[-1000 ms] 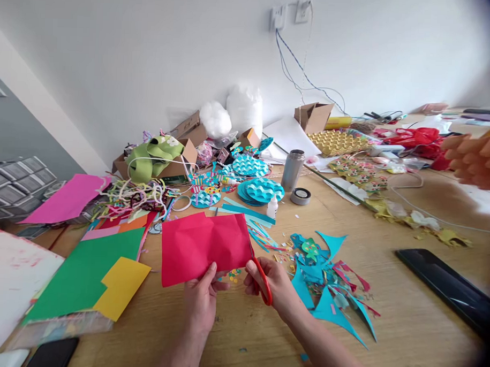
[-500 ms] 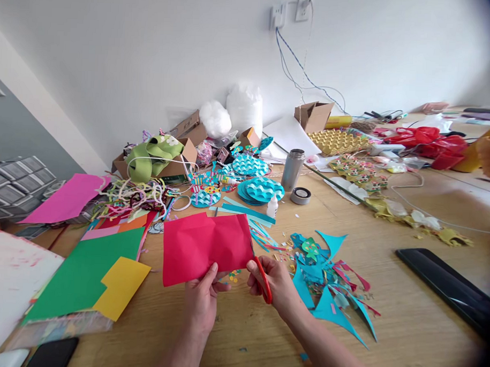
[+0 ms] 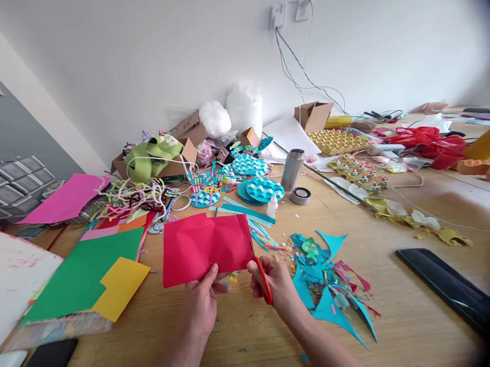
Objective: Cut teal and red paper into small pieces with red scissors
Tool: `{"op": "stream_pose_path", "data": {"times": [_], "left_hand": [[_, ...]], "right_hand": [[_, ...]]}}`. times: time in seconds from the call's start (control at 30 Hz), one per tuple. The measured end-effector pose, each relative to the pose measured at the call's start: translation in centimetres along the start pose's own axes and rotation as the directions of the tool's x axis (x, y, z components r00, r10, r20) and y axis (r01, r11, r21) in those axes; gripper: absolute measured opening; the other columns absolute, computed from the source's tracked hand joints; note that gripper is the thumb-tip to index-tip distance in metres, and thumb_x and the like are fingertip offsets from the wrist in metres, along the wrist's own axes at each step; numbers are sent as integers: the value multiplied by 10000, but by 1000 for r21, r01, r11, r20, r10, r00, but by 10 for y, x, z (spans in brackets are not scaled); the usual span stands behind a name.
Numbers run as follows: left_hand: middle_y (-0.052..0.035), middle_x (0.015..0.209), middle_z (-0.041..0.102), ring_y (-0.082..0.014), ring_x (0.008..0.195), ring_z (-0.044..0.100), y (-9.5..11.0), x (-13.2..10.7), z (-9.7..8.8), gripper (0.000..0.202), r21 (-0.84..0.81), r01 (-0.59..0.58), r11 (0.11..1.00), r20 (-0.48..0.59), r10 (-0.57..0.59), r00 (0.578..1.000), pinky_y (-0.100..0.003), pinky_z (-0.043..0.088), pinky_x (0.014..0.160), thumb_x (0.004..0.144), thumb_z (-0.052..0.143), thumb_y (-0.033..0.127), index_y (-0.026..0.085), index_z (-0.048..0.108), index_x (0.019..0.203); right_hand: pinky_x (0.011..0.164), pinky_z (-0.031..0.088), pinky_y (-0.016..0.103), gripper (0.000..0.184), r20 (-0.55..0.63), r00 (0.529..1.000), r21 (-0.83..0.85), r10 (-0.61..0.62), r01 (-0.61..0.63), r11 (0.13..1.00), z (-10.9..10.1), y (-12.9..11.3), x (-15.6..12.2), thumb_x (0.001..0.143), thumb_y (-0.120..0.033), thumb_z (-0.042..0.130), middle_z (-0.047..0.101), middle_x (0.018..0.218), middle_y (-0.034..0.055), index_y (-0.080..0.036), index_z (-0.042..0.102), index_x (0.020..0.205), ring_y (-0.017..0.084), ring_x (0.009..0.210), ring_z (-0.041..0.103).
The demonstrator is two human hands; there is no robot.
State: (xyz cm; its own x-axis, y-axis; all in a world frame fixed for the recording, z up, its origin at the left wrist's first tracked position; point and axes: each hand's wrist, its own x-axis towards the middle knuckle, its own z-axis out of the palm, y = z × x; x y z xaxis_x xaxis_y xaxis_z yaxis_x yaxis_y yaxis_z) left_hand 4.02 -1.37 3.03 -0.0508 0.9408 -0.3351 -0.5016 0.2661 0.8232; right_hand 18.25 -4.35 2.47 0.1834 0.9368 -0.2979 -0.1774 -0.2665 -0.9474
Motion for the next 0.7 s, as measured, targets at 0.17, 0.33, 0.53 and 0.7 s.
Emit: {"op": "stream_pose_path", "data": {"times": [0.17, 0.33, 0.53, 0.7], "left_hand": [[-15, 802, 680, -200, 601, 660, 0, 0, 1, 441, 7, -2, 1000, -10, 2, 1000, -235, 496, 365, 525, 773, 157, 156, 594, 928], [-15, 800, 687, -204, 600, 663, 0, -1, 0, 435, 12, -6, 1000, -12, 6, 1000, -232, 489, 361, 530, 767, 159, 160, 599, 931], [-31, 790, 698, -224, 618, 671, 0, -1, 0, 394, 18, 1, 1000, -6, -1, 1000, -229, 483, 363, 529, 766, 153, 149, 611, 891], [-19, 774, 701, -229, 621, 672, -2, -2, 0, 365, 23, 5, 1000, 16, -6, 1000, -239, 484, 359, 529, 768, 165, 157, 615, 860]], "right_hand": [[291, 263, 145, 423, -16, 1000, -17, 20, -20, 1000, 1, -2, -1, 622, -532, 664, 545, 389, -52, -186, 423, 600, 86, 303, 501], [288, 266, 155, 436, -38, 999, -40, 34, -35, 999, 1, -3, -1, 613, -547, 660, 532, 365, -57, -193, 408, 579, 92, 286, 491], [302, 279, 158, 446, -25, 999, -21, 25, -26, 999, 0, -6, -2, 614, -574, 647, 562, 404, -39, -189, 422, 589, 100, 316, 518], [315, 310, 174, 471, -23, 1000, -15, 7, -7, 1000, -2, -7, -2, 605, -609, 637, 571, 418, -25, -193, 417, 589, 112, 334, 529]]}}
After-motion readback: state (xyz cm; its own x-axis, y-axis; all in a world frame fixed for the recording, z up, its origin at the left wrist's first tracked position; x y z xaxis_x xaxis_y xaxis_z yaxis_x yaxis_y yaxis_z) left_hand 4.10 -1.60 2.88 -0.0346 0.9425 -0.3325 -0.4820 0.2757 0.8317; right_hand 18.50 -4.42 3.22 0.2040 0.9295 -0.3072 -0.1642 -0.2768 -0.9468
